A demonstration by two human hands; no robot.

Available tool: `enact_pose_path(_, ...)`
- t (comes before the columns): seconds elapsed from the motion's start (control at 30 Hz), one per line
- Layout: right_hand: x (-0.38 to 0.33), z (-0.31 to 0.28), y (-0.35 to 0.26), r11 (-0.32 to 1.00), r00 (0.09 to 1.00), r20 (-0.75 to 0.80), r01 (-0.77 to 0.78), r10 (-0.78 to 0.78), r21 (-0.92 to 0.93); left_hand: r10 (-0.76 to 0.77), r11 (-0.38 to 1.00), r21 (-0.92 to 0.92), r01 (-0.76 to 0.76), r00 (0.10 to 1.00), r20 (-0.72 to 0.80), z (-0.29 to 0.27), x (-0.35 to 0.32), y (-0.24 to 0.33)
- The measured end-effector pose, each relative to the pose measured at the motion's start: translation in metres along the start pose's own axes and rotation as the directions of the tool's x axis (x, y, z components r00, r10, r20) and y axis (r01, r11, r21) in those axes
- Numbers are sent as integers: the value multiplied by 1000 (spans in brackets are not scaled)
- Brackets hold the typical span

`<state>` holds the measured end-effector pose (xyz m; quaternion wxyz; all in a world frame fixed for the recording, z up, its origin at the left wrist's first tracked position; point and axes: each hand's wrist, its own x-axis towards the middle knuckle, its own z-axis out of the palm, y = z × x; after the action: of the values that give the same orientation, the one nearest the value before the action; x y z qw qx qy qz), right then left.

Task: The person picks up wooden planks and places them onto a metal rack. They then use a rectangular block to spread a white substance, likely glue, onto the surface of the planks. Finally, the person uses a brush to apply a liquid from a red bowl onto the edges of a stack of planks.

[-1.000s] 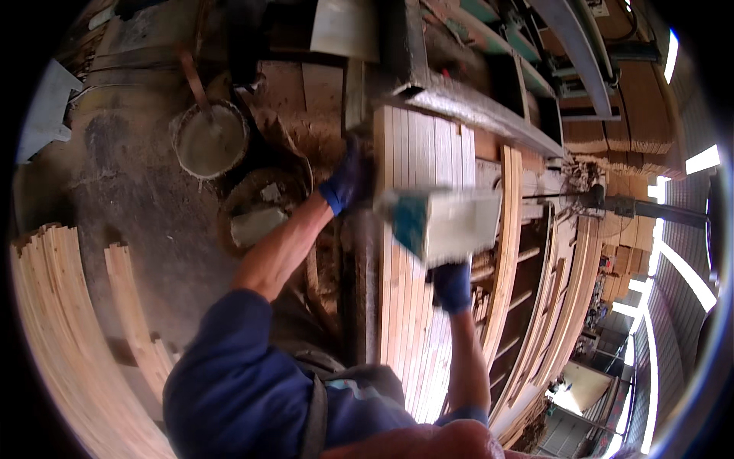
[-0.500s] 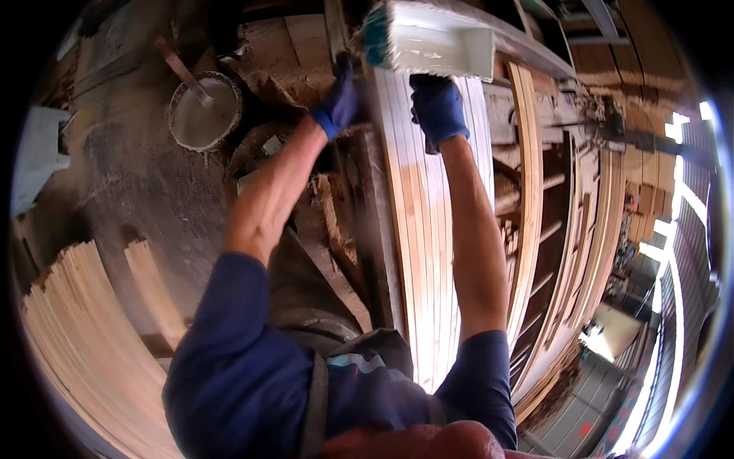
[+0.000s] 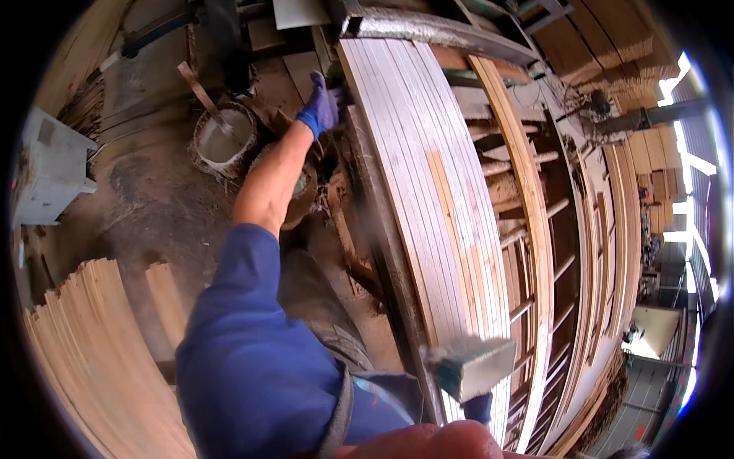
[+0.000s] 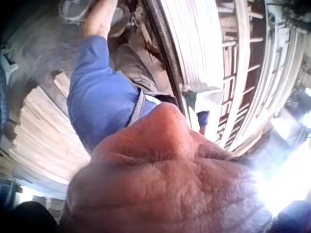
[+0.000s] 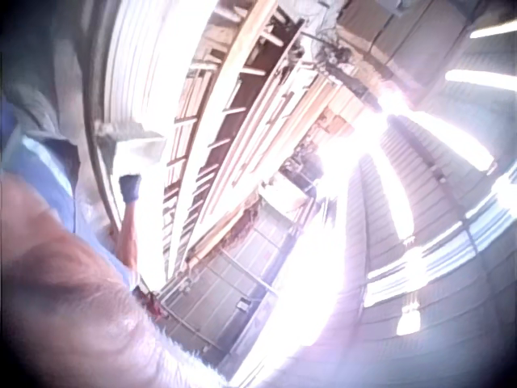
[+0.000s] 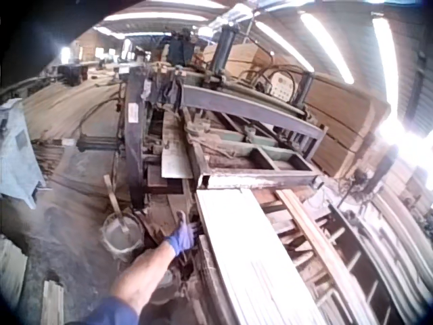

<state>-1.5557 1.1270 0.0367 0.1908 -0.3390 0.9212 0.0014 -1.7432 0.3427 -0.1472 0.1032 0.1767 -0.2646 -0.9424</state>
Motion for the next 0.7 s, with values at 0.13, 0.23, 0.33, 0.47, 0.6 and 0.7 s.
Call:
enact_pose_path(0.13, 7, -13, 3, 875, 939, 43, -334, 341, 350, 6, 1000, 18, -6, 1000, -1, 5, -5, -4)
enact_pose_path(0.23, 108, -38, -16, 663, 902, 18, -331, 432, 672, 15, 1000, -21, -13, 995, 97, -17, 7, -9)
enact_pose_path(0.33, 260, -85, -72, 721, 956, -3, -218, 293, 658, -25, 995, -95, 36, 993, 119, -13, 3, -12)
enact_pose_path(0.47, 496, -115, -128, 906, 868, -261, 391, -422, -164, 37, 992, -122, -26, 996, 82, 9, -13, -1)
enact_pose_path(0.6, 670, -170, -256, 911, 897, -354, 354, -266, 213, 86, 996, -48, -82, 992, 94, -9, -10, -11)
enact_pose_path(0.7, 719, -207, -277, 849, 858, -428, 433, -284, 304, -29, 998, -56, 33, 997, 68, -10, -21, 2)
